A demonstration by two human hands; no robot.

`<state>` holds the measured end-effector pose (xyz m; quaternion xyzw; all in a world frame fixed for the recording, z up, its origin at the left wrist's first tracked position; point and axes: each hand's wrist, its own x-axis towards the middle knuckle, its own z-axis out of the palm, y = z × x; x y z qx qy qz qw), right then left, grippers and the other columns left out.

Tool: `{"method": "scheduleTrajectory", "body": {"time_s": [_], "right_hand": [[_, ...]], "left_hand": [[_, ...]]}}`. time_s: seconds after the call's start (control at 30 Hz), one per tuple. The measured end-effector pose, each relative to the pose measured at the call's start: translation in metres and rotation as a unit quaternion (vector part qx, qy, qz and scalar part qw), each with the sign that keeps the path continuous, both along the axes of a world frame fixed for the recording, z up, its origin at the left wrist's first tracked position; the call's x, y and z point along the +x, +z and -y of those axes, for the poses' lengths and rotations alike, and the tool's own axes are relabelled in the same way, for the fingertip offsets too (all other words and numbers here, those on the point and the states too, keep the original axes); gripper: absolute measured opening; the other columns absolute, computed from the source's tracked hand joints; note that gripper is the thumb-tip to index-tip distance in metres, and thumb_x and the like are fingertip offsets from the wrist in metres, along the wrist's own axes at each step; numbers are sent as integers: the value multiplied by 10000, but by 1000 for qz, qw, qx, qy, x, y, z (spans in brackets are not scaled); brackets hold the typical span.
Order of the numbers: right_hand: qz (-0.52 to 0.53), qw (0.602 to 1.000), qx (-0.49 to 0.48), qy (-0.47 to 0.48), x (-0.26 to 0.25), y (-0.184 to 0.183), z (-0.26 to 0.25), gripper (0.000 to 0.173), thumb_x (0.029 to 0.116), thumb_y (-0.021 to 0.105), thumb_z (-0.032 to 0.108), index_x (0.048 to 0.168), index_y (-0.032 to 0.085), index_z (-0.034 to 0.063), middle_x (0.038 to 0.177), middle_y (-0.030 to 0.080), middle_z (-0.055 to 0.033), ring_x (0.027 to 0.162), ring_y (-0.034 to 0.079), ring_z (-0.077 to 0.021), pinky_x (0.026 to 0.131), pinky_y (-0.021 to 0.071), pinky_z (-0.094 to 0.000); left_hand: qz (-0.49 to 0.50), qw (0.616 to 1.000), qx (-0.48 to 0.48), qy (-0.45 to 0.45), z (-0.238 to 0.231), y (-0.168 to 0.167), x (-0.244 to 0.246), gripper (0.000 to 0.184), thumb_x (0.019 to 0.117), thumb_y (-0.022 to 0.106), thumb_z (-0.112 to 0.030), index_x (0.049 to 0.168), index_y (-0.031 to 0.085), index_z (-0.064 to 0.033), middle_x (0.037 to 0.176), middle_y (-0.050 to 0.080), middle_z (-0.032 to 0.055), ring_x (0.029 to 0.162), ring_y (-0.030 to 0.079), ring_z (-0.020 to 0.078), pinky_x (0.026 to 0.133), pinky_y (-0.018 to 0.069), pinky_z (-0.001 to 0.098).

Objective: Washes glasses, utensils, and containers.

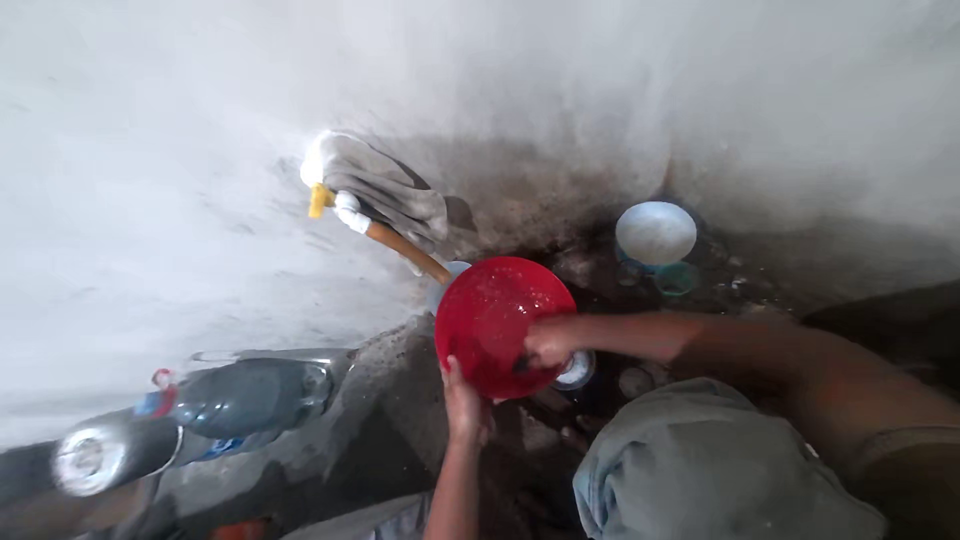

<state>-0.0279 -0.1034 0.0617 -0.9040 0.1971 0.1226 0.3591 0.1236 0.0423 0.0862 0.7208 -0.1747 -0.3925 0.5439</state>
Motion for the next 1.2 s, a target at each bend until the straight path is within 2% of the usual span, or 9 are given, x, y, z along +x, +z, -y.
{"method": "scheduleTrajectory", "body": {"time_s": [0.13,0.3,0.43,0.53,0.67,0.87,1.0,1.13,1.2], "right_hand": [[133,944,-203,-223,20,-7,30,360,964,638,86,1313,605,3,1335,602,-233,1170,634,-420,943,553,-599],[209,967,135,-56,22,15,-43,400,1041,575,293,1349,595,38,1226,666,-215,1151,647,-355,1008,488,-596],[15,993,-107,-36,-6,24,-4,238,947,690,197,1046,714,-18,1052,683,-271,1027,653,-481,851,509,-702],[172,942,-214,-194,18,22,15,350,957,636,59,1305,604,36,1327,608,-235,1180,631,-435,946,540,-621],[265,958,69,-88,27,39,-51,410,1081,476,262,1428,512,46,1288,636,-214,1191,632,-336,1034,489,-546],[70,974,-187,-108,-20,23,-8,166,961,661,99,1082,711,-3,1071,684,-270,1003,666,-482,832,533,-683],[273,925,-156,-215,17,22,-1,532,906,671,62,1418,528,86,1454,525,-197,1221,616,-373,956,560,-562],[172,966,150,-122,5,41,-85,417,1050,566,162,1460,544,90,1385,618,-198,1296,588,-342,1128,424,-558],[142,990,20,1,-20,0,-69,328,1033,569,192,1318,646,48,1235,677,-226,1176,638,-387,1024,473,-601]], "left_hand": [[-10,998,33,-44,-16,16,-33,573,1112,321,-465,1638,136,-334,1332,622,203,979,726,373,679,638,569],[39,998,33,-41,-6,35,-33,579,1117,264,-474,1641,88,-299,1424,535,218,1035,696,363,719,622,570],[82,993,70,-39,-36,48,1,567,1115,275,-475,1641,111,-343,1381,577,215,1014,703,358,718,622,547],[61,992,72,-86,-41,56,-34,571,1117,313,-447,1641,113,-342,1356,591,227,920,733,369,648,644,548],[91,992,39,-84,-22,60,-44,580,1114,296,-469,1635,125,-277,1373,570,232,912,734,357,647,647,546],[139,985,83,-60,-47,57,-10,541,1115,330,-441,1625,192,-326,1333,602,238,909,737,374,648,641,557],[201,967,75,-140,-40,52,-55,578,1129,322,-349,1645,162,-141,1573,419,209,1360,532,296,1105,464,493],[243,966,31,-80,-32,31,-39,559,1130,314,-313,1604,195,-40,1487,482,256,1295,574,303,1071,492,478],[266,961,41,-63,-44,25,-19,548,1127,345,-305,1589,226,-36,1467,500,261,1263,600,309,1037,515,489]]}}
